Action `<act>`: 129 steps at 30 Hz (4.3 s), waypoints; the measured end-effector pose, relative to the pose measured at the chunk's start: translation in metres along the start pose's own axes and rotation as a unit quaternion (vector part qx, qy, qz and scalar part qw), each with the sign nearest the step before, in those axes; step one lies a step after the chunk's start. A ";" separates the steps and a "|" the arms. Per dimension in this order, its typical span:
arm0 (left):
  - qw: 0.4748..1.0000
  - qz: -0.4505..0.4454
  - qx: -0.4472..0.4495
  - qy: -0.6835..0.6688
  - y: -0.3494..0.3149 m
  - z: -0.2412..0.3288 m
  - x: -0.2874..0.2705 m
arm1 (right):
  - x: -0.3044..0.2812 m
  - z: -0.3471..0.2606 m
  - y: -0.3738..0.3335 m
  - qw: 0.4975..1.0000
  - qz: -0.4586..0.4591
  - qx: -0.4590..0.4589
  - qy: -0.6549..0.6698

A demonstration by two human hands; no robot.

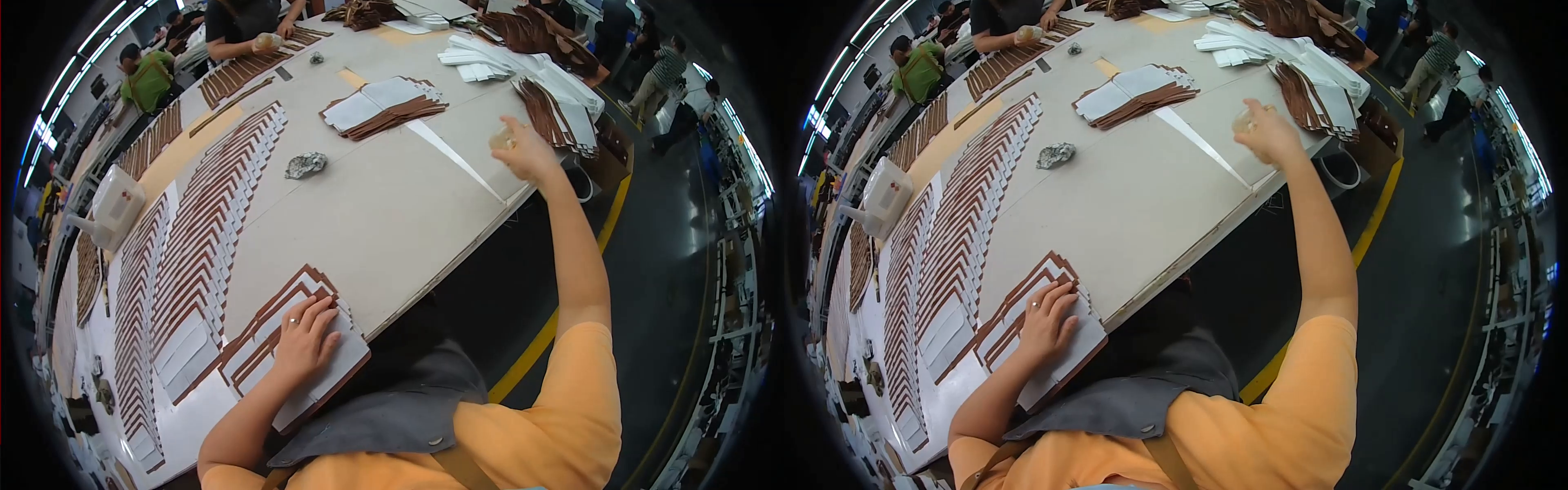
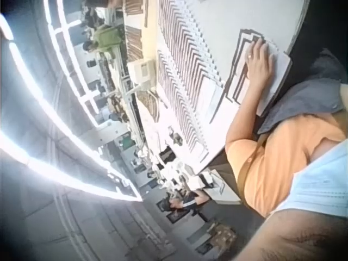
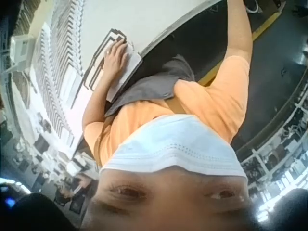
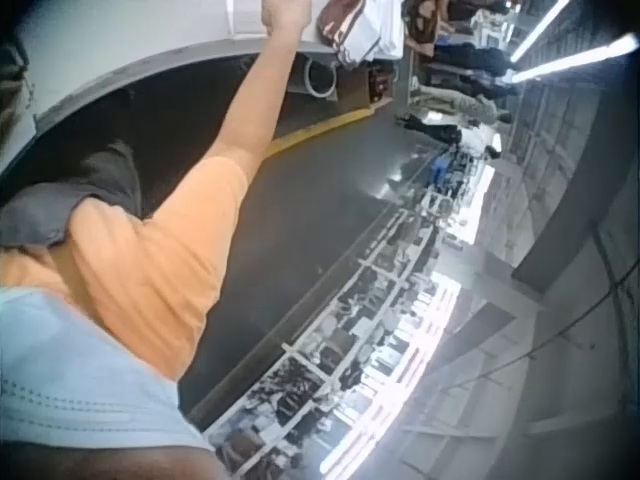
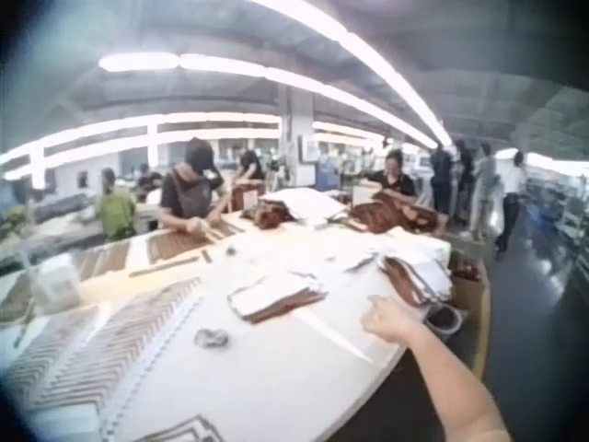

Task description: Assembling and applying glue to white fabric liners and leather wallet pieces at a workshop table.

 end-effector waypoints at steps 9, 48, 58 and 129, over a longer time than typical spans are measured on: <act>0.995 -0.087 -0.029 -0.032 -0.001 -0.008 0.003 | -0.005 0.054 0.064 0.995 -0.056 -0.062 -0.060; 0.956 -0.039 -0.149 -0.251 -0.004 -0.017 -0.005 | -0.079 -0.034 0.126 0.910 0.190 -0.179 0.322; 0.647 0.231 -0.199 -0.699 0.046 0.037 -0.013 | 0.070 -0.215 -0.198 0.909 0.187 -0.359 0.102; 0.670 0.095 -0.241 -0.696 0.090 -0.002 -0.015 | 0.076 -0.166 -0.092 0.804 -0.186 -0.102 0.556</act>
Point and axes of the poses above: each hand's wrist, its own y-axis towards the middle knuckle, its own x-axis out of the palm, z = x × y, the point moved 5 cm from there along y, towards the middle knuckle
